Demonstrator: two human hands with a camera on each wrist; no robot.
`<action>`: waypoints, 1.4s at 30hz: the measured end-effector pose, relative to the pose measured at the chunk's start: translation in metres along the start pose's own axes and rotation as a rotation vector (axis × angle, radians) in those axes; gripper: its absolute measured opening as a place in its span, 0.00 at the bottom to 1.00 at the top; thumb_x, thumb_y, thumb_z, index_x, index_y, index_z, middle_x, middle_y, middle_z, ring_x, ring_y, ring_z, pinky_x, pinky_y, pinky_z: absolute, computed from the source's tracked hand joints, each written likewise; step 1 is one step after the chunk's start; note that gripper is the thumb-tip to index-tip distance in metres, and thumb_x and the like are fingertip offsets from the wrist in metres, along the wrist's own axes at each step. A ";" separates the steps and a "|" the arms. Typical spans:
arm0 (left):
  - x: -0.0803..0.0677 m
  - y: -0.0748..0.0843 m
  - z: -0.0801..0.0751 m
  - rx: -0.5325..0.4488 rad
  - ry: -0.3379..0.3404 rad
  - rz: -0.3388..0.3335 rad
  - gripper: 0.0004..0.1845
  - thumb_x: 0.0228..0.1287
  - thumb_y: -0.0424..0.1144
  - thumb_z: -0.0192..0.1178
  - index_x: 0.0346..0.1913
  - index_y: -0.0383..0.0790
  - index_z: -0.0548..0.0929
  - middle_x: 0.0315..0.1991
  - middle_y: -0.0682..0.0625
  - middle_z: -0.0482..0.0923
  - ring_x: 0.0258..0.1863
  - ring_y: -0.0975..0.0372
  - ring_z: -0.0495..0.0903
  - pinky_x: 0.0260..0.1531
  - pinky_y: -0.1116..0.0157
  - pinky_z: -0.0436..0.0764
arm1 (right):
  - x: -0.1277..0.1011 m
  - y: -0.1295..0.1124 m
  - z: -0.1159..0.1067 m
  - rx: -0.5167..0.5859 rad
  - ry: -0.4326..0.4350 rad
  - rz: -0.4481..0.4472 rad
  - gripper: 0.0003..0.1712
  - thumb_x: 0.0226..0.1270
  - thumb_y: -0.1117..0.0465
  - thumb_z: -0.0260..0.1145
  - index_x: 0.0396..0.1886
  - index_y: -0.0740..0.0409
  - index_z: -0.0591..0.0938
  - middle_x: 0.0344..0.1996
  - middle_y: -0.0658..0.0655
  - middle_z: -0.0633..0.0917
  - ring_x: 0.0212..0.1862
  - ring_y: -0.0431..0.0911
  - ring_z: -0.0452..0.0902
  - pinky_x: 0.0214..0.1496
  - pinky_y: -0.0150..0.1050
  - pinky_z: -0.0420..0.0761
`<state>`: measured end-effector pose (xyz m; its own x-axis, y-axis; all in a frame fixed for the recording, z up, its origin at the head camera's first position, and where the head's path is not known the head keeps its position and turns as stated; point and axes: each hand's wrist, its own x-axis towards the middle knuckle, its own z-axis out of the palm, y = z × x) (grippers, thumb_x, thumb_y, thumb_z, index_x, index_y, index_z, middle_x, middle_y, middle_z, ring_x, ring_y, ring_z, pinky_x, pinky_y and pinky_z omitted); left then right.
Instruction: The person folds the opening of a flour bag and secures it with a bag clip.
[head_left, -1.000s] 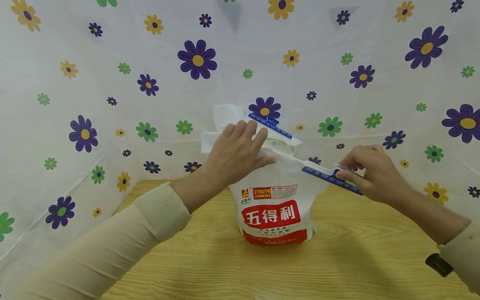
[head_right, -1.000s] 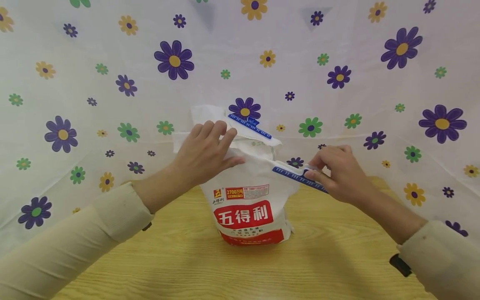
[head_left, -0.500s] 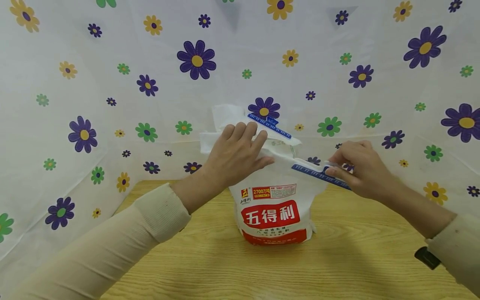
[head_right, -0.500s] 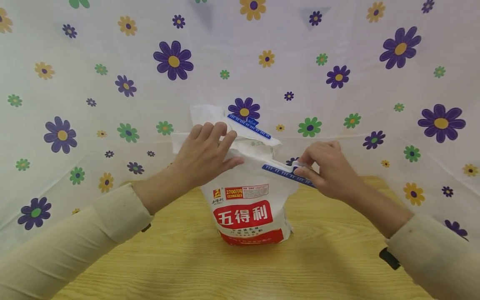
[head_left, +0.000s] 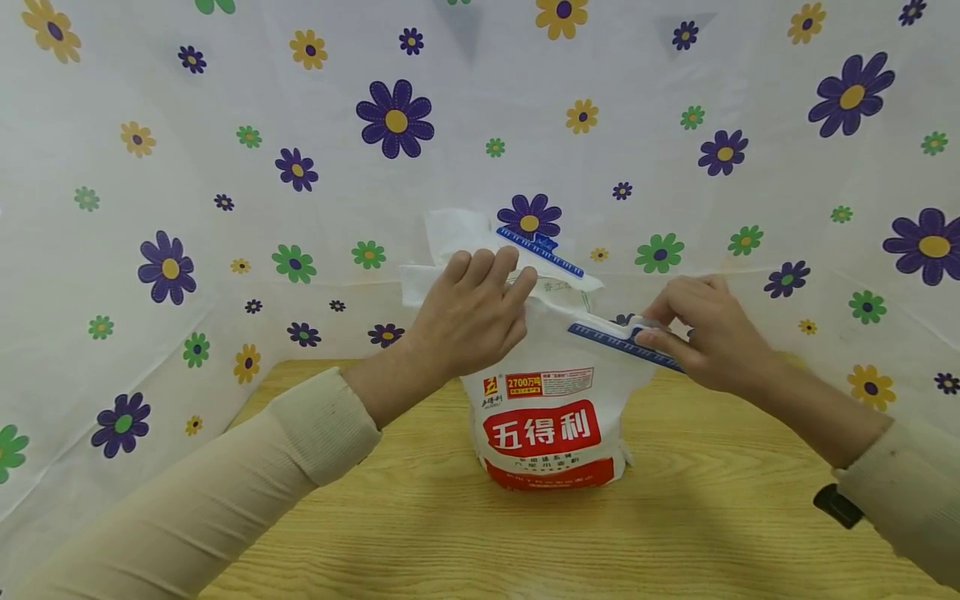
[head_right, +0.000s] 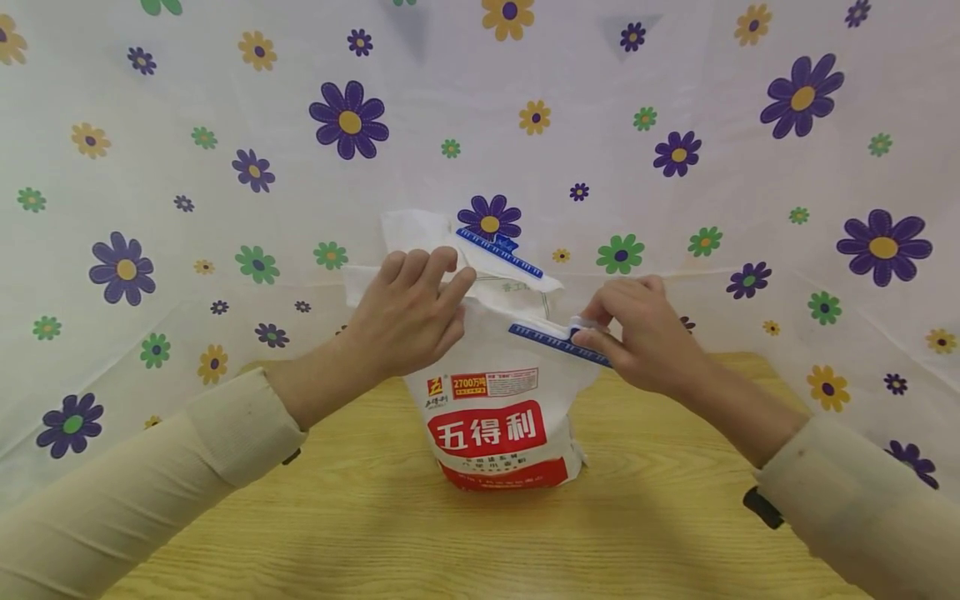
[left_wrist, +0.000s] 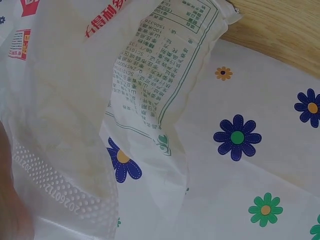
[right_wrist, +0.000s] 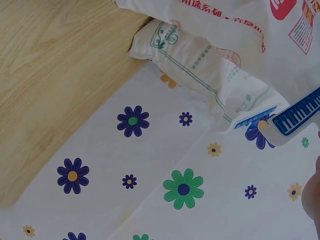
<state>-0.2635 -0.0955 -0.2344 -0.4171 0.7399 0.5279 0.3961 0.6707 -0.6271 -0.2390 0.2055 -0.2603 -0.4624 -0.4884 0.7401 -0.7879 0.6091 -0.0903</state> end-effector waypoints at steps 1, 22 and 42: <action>0.000 0.000 0.000 -0.002 0.002 0.002 0.22 0.73 0.48 0.39 0.61 0.42 0.73 0.52 0.43 0.70 0.45 0.53 0.66 0.46 0.58 0.66 | 0.001 -0.001 0.000 -0.001 -0.002 0.002 0.13 0.51 0.70 0.76 0.32 0.58 0.80 0.25 0.51 0.81 0.33 0.41 0.70 0.50 0.47 0.60; 0.000 0.001 0.001 0.021 0.021 0.024 0.29 0.69 0.54 0.44 0.64 0.37 0.70 0.54 0.42 0.71 0.47 0.52 0.67 0.47 0.57 0.67 | 0.019 -0.010 0.008 0.033 -0.019 0.004 0.11 0.55 0.69 0.75 0.33 0.58 0.79 0.26 0.52 0.81 0.36 0.44 0.73 0.51 0.48 0.61; -0.002 0.002 0.000 0.024 0.030 0.031 0.30 0.68 0.55 0.44 0.63 0.35 0.68 0.55 0.42 0.71 0.48 0.52 0.66 0.47 0.57 0.65 | 0.043 -0.022 0.020 0.076 -0.039 0.035 0.07 0.63 0.63 0.72 0.33 0.57 0.80 0.27 0.51 0.82 0.37 0.45 0.74 0.49 0.46 0.60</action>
<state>-0.2617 -0.0959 -0.2363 -0.3805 0.7616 0.5246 0.3883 0.6464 -0.6568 -0.2490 0.1587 -0.2400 -0.5043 -0.4924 0.7094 -0.7990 0.5776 -0.1671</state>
